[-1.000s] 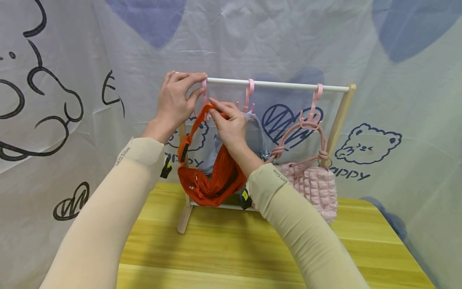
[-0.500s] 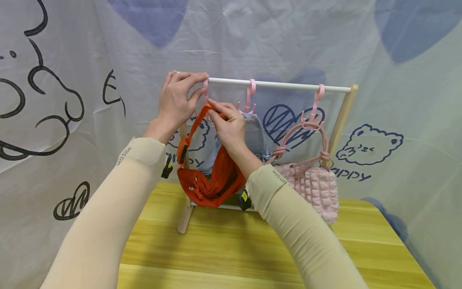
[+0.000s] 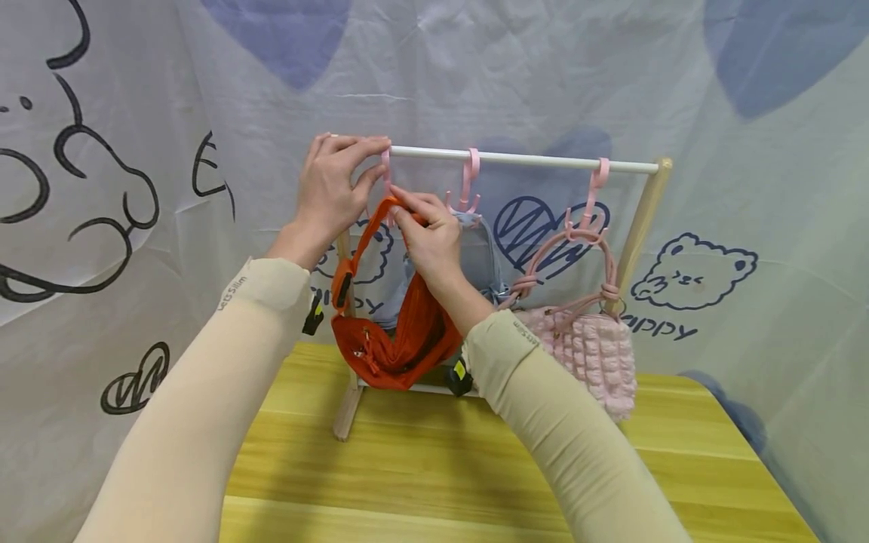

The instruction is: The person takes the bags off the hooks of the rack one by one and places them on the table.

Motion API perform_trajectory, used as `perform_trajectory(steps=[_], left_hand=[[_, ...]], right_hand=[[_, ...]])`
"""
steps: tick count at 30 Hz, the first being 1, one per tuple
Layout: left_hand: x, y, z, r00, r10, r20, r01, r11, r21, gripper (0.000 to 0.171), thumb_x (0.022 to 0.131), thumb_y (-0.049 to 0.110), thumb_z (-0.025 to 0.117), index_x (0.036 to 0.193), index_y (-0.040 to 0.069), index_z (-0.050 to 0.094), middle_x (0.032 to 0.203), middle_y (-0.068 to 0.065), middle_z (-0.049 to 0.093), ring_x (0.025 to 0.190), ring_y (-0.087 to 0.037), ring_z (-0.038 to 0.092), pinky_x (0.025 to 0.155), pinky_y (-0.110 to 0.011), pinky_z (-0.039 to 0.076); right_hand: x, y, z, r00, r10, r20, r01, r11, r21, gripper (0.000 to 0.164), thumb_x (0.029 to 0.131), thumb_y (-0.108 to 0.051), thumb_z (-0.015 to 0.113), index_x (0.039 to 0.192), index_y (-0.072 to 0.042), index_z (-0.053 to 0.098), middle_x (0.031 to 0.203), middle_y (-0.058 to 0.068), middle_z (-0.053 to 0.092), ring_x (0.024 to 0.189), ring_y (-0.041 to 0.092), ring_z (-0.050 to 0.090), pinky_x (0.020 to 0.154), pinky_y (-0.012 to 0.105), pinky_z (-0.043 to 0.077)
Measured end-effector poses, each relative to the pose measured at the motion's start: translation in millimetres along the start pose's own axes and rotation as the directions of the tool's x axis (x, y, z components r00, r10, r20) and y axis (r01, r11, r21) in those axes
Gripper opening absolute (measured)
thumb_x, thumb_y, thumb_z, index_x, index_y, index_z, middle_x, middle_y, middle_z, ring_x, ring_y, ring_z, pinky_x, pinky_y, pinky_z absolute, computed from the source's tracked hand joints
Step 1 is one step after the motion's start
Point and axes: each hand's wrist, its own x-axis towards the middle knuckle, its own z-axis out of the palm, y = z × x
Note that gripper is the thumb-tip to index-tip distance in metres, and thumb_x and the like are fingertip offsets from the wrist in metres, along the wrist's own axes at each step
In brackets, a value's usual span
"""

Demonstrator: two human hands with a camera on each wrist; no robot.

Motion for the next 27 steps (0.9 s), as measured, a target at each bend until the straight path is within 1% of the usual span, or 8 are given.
perform_trajectory(steps=[8, 12, 16, 20, 22, 27], left_hand=[[1.3, 0.7, 2.8, 1.000, 0.006, -0.007, -0.006, 1.000, -0.005, 0.035, 0.104, 0.025, 0.066, 0.137, 0.016, 0.070, 0.136, -0.005, 0.069, 0.128, -0.029, 0.057, 0.124, -0.038, 0.026], [2.0, 1.1, 3.7, 1.000, 0.003, -0.004, -0.003, 1.000, -0.001, 0.035, 0.104, 0.025, 0.066, 0.137, 0.016, 0.070, 0.137, -0.004, 0.069, 0.128, -0.029, 0.057, 0.123, -0.039, 0.026], [3.3, 1.3, 4.3, 1.000, 0.000, -0.002, 0.000, 1.000, 0.001, 0.035, 0.104, 0.025, 0.066, 0.137, 0.016, 0.070, 0.137, -0.003, 0.069, 0.127, -0.029, 0.057, 0.121, -0.037, 0.029], [4.2, 1.6, 3.7, 1.000, -0.003, 0.016, 0.002, 1.000, 0.009, 0.035, 0.104, 0.026, 0.065, 0.138, 0.017, 0.069, 0.138, -0.003, 0.068, 0.129, -0.029, 0.056, 0.121, -0.038, 0.029], [4.2, 1.5, 2.6, 1.000, -0.004, 0.025, 0.003, 1.000, 0.014, 0.036, 0.104, 0.026, 0.065, 0.138, 0.017, 0.069, 0.139, -0.003, 0.068, 0.129, -0.028, 0.056, 0.120, -0.039, 0.030], [3.2, 1.3, -1.1, 0.999, -0.010, 0.031, 0.009, 1.000, 0.020, 0.035, 0.103, 0.025, 0.067, 0.138, 0.018, 0.070, 0.138, -0.002, 0.068, 0.127, -0.028, 0.056, 0.114, -0.041, 0.036]], right_hand=[[2, -1, -3, 1.000, -0.009, -0.009, 0.009, 1.000, 0.017, 0.029, 0.098, -0.007, 0.072, 0.127, -0.008, 0.076, 0.117, 0.010, 0.071, 0.091, 0.011, 0.063, 0.071, 0.020, 0.050], [1, -1, -5, 1.000, -0.009, -0.010, 0.009, 1.000, 0.022, 0.028, 0.098, -0.007, 0.072, 0.127, -0.008, 0.076, 0.117, 0.010, 0.071, 0.089, 0.009, 0.062, 0.071, 0.020, 0.051], [0, -1, -7, 1.000, -0.016, -0.014, 0.016, 1.000, 0.020, 0.028, 0.098, -0.006, 0.072, 0.126, -0.008, 0.076, 0.116, 0.011, 0.071, 0.086, 0.005, 0.060, 0.069, 0.020, 0.050], [-2, -1, -8, 1.000, -0.018, -0.026, 0.019, 0.999, 0.033, 0.028, 0.098, -0.005, 0.073, 0.125, -0.007, 0.076, 0.116, 0.012, 0.071, 0.085, 0.007, 0.060, 0.068, 0.019, 0.049], [-3, -1, -9, 0.999, -0.014, -0.032, 0.015, 0.999, 0.040, 0.028, 0.097, -0.005, 0.073, 0.125, -0.007, 0.076, 0.115, 0.012, 0.071, 0.086, 0.007, 0.061, 0.068, 0.019, 0.049], [-5, -2, -11, 0.999, 0.002, -0.033, 0.000, 0.999, 0.046, 0.028, 0.097, -0.010, 0.075, 0.125, -0.011, 0.077, 0.116, 0.010, 0.071, 0.089, 0.007, 0.063, 0.073, 0.020, 0.053]])
